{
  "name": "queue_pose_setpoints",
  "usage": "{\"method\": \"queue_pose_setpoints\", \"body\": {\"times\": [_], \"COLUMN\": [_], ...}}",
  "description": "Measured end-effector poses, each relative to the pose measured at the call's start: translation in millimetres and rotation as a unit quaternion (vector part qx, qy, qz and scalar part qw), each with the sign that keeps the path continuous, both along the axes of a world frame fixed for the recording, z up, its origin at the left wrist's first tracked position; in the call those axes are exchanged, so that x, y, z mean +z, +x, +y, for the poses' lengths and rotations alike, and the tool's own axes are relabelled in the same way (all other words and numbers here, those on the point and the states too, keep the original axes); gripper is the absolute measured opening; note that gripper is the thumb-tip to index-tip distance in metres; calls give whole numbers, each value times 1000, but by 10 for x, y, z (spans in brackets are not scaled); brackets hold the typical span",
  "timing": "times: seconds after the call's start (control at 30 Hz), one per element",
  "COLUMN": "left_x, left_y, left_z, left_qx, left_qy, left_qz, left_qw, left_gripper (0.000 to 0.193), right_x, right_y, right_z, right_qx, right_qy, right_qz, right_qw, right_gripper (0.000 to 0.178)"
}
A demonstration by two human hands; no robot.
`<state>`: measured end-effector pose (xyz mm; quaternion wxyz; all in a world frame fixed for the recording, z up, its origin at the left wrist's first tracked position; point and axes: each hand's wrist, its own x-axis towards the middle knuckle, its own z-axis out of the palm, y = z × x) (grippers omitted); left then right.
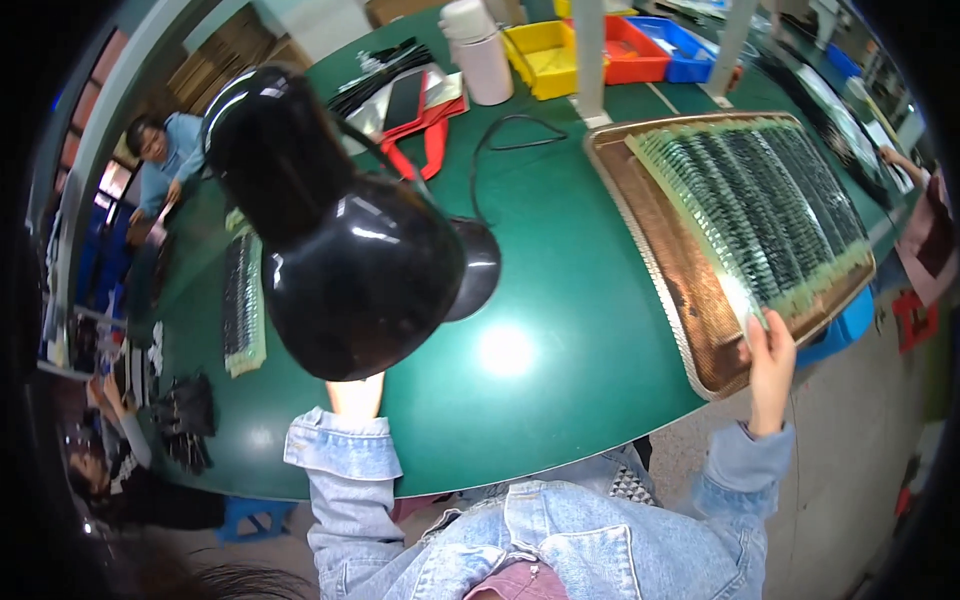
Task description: The person puts down a phone, then picks up bristle strips one at a time, turns each strip under a desk lamp, and places them onto a tray.
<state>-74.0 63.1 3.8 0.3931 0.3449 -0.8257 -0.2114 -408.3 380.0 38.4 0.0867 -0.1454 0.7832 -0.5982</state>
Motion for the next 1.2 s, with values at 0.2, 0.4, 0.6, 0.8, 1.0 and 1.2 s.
{"method": "queue_pose_setpoints", "body": {"times": [0.2,0.4,0.6,0.8,1.0,1.2], "left_x": [159,324,248,71,187,401], "left_y": [-50,-101,-20,-20,17,209], "left_z": [315,378,411,518,500,362], "left_qx": [-69,-147,-192,-217,-200,-209], "left_qy": [185,608,616,687,665,484], "left_qz": [72,356,360,246,350,508], "left_qw": [978,695,674,649,629,681], "left_gripper": [24,35,29,26,28,31], "right_x": [285,403,420,493,480,534], "right_y": [242,350,205,198,349,491], "right_z": [-89,-349,157,318,-301,-966], "right_qx": [138,289,175,225,353,426], "right_qy": [-52,-29,-32,-11,5,-11], "right_qz": [-66,-143,-92,-139,-199,-141], "right_qw": [987,946,980,964,914,894], "right_gripper": [17,20,18,14,8,8]}}
